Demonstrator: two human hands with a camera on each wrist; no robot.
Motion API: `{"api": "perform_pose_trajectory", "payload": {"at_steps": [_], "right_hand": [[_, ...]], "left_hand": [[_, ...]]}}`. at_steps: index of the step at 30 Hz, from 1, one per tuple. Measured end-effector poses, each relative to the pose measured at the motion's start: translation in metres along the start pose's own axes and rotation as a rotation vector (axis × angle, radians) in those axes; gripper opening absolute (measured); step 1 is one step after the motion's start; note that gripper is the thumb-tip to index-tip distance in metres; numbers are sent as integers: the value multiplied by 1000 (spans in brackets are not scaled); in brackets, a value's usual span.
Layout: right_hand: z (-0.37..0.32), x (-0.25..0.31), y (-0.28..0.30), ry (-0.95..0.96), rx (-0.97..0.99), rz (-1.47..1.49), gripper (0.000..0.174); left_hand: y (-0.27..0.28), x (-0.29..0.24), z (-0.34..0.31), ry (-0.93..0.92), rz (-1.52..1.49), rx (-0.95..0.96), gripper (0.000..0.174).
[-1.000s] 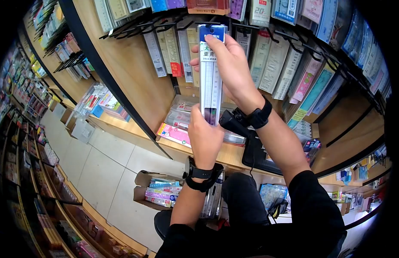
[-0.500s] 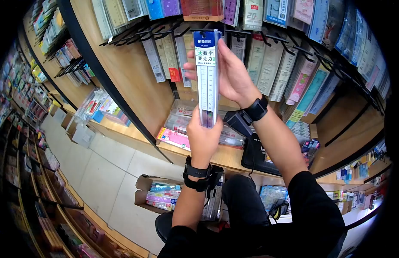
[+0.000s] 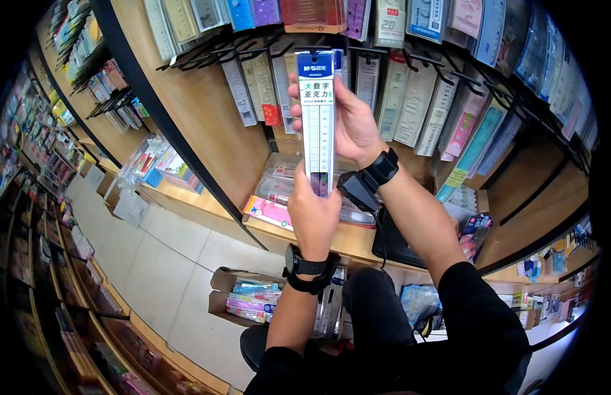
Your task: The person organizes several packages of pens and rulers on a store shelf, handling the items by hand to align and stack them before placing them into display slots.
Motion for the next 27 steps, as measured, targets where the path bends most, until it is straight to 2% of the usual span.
{"api": "perform_pose_trajectory", "payload": {"at_steps": [4,6,15,18,22,27], "right_hand": [[1,-1,-6,5,36,60,55],[1,1,-12,15,48,124,55],[-3,3,-6,23,66,112,58],[-2,3,-6,32,67,103,58],[1,7,2,68,24,70,57],[2,15,20,91,-14,11,55]], "left_hand": [[4,-6,-2,23,34,-1,49],[6,-13,-3,-32,57,-16,51],[-2,-4,-2,33,100,82,52],[2,-6,-1,-22,73,37,53],[0,-7,5,-23,59,67,53],[-17,2,17,35,116,131,42]]}}
Point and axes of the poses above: each hand's wrist, its own z-axis towards the middle knuckle, its own y-axis out of the back of the hand, x = y × z, the point moved 10 cm from there along z, towards the middle knuckle, and after that the axes turned 15 degrees about y, right-handed, at the moved point
